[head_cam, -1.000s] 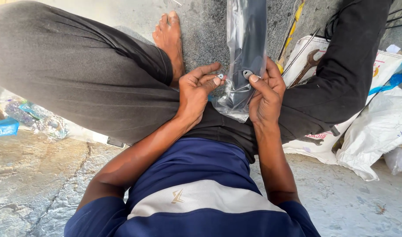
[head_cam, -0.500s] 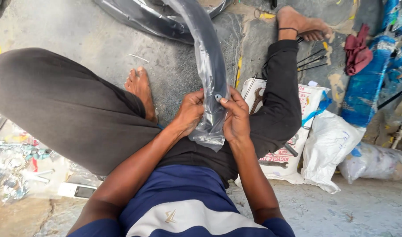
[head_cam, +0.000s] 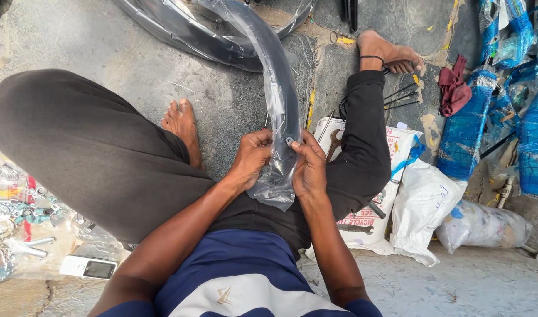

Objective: Assembling components onto a bicycle mudguard using tools and fasteners.

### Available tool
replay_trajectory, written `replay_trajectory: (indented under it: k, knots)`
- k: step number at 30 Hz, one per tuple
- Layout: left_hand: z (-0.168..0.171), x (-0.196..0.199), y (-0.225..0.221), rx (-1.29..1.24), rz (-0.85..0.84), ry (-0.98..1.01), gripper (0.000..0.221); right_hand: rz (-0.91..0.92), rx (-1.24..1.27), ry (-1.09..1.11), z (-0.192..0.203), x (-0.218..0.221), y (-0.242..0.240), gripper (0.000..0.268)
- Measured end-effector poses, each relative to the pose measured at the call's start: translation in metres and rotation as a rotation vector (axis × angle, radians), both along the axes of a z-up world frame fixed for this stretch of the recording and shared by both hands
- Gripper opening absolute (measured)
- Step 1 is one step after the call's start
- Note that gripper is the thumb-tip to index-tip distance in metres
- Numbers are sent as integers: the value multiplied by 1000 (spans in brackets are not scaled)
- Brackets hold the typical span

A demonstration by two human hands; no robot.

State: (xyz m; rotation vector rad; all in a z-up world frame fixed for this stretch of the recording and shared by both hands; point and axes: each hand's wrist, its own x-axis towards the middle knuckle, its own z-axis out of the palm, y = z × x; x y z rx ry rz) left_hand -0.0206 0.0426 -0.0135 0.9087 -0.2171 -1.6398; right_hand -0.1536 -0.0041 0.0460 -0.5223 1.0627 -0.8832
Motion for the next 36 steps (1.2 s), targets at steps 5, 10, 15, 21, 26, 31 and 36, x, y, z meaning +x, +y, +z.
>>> replay_trajectory:
  k: [5,10,15,21,26,31,36]
  knots:
    - [14,7,-1,28,-31,87,17,8,1,-10,8,5,0,48]
    - [15,9,7,-1,47,363,24,10,-12,9,9,8,-3,46]
    - [63,18,14,-12,80,447,32,-16,-24,54,27,19,-3,46]
    - [42,1,26,-26,98,57,35,330,-951,1147,63,35,14,33]
    - [34,1,29,-30,117,36,27,567,-1049,1239,69,37,14,10]
    - [35,4,32,-8,100,34,26,711,-1093,1293,71,37,9,10]
    - [34,4,32,-4,85,19,25,775,-1140,1240,79,41,3,11]
